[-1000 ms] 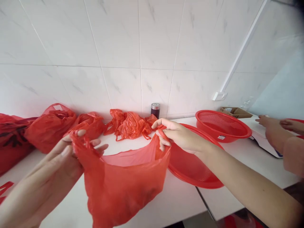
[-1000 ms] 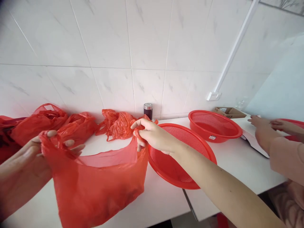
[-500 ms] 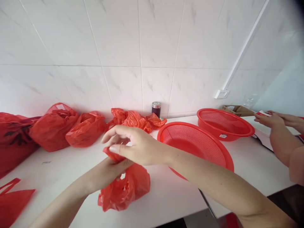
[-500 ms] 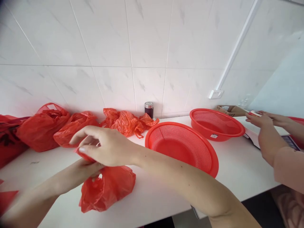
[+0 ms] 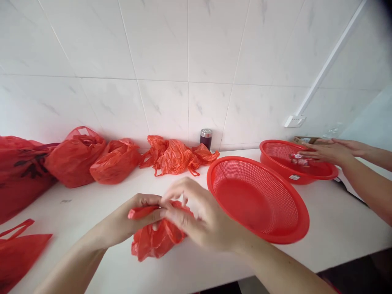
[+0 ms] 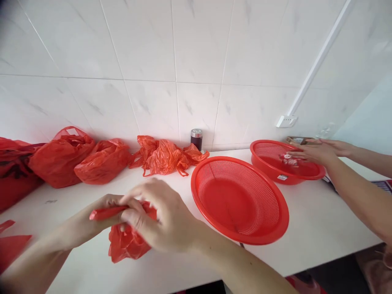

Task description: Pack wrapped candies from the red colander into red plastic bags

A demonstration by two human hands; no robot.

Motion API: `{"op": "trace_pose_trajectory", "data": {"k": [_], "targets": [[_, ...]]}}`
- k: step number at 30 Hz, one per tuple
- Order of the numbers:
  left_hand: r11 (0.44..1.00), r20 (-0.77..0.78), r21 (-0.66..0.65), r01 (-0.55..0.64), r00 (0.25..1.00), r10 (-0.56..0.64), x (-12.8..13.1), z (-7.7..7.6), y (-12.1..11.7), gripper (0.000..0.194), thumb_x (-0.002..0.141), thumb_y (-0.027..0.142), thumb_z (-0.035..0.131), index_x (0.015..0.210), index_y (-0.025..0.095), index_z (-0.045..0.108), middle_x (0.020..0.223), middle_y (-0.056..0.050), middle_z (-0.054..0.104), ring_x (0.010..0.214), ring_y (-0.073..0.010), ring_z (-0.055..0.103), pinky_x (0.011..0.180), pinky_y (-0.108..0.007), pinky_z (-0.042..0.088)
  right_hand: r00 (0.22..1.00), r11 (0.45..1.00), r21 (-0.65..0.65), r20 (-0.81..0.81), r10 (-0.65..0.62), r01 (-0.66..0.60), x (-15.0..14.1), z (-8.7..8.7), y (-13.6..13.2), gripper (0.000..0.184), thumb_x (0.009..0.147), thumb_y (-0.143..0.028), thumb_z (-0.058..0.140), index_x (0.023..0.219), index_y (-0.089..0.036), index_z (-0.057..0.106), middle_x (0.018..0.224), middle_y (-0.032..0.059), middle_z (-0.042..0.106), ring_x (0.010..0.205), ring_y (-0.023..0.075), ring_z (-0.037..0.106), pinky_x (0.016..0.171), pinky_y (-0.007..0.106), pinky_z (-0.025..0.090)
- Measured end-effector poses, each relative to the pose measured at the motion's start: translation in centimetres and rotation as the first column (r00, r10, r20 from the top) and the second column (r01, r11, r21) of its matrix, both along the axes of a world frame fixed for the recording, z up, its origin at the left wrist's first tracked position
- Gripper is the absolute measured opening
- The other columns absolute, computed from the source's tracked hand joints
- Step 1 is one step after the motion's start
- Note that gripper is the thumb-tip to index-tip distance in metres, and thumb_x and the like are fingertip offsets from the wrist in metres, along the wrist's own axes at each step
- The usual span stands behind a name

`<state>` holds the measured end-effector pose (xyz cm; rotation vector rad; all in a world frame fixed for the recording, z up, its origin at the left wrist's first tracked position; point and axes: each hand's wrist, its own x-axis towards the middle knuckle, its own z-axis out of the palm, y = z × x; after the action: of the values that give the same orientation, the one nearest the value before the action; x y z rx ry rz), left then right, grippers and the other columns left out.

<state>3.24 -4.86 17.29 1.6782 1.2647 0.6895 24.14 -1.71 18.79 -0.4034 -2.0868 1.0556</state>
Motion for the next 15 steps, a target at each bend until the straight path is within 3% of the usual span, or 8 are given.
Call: {"op": "trace_pose_trajectory", "data": {"k": [3,6,9,12,13,15], "targets": [[1.000,-0.062,0.016,0.017,0.998,-0.016,0.1,-0.3,-0.1,0.014,0.083,0.020,0.052,0.079,0.020,0.065,0.064,0.003,0.058,0.059,-0.0116,0.049,0.059,-0.023,0.040,0.995,0.985,-0.146,0.060,-0.080,0.088,-1.5,-2.8,1.8,0.029,0.099,-0.035,0.040,0.124,-0.027,0.051,0.106,0.0035,0.061,0.102,0.0163,0.056,0.090,0.034,0.044],[0.959,-0.274,0.252,-0.128,0.941,0.198,0.3,-1.6,-0.1,0.021,0.068,0.004,0.043,0.070,0.021,0.055,0.052,0.007,0.044,0.048,-0.0093,0.038,0.049,-0.021,0.031,0.993,0.955,-0.280,0.097,-0.068,0.093,-3.2,-5.9,3.4,0.033,0.100,-0.040,0.035,0.125,-0.027,0.052,0.087,0.0006,0.060,0.085,0.0156,0.057,0.084,0.034,0.044],[0.781,-0.312,0.590,-0.203,0.835,0.453,0.8,-3.6,-0.1,0.026,0.066,0.002,0.041,0.079,0.022,0.052,0.077,0.003,0.060,0.056,-0.0094,0.050,0.051,-0.019,0.037,0.999,0.880,-0.474,-0.029,0.027,-0.038,-4.4,-7.7,3.7,0.030,0.098,-0.039,0.042,0.123,-0.027,0.054,0.087,-0.0006,0.058,0.079,0.0137,0.056,0.080,0.031,0.045],[0.605,-0.230,0.763,-0.226,0.780,0.582,1.1,-5.4,-0.4,0.024,0.076,0.008,0.044,0.091,0.024,0.053,0.109,-0.002,0.061,0.076,-0.0118,0.062,0.054,-0.019,0.043,0.978,0.758,-0.620,-0.106,0.178,-0.205,-4.6,-7.9,3.5,0.022,0.095,-0.037,0.049,0.108,-0.023,0.060,0.086,-0.0003,0.058,0.077,0.0127,0.056,0.075,0.028,0.046],[0.581,-0.216,0.779,-0.238,0.767,0.604,1.1,-5.8,-0.5,0.024,0.078,0.010,0.045,0.095,0.025,0.054,0.111,-0.002,0.061,0.080,-0.0126,0.063,0.055,-0.019,0.044,0.977,0.746,-0.634,-0.091,0.192,-0.206,-4.4,-7.8,3.5,0.019,0.093,-0.036,0.051,0.102,-0.021,0.061,0.085,-0.0005,0.057,0.076,0.0124,0.055,0.073,0.027,0.045],[0.591,-0.205,0.760,-0.272,0.762,0.614,0.9,-6.5,-1.0,0.027,0.081,0.013,0.046,0.104,0.026,0.054,0.110,-0.002,0.063,0.082,-0.0134,0.064,0.059,-0.020,0.046,0.988,0.793,-0.593,-0.027,0.151,-0.137,-4.1,-7.6,3.2,0.015,0.091,-0.034,0.055,0.093,-0.020,0.059,0.082,-0.0011,0.057,0.075,0.0121,0.054,0.072,0.026,0.045]]}}
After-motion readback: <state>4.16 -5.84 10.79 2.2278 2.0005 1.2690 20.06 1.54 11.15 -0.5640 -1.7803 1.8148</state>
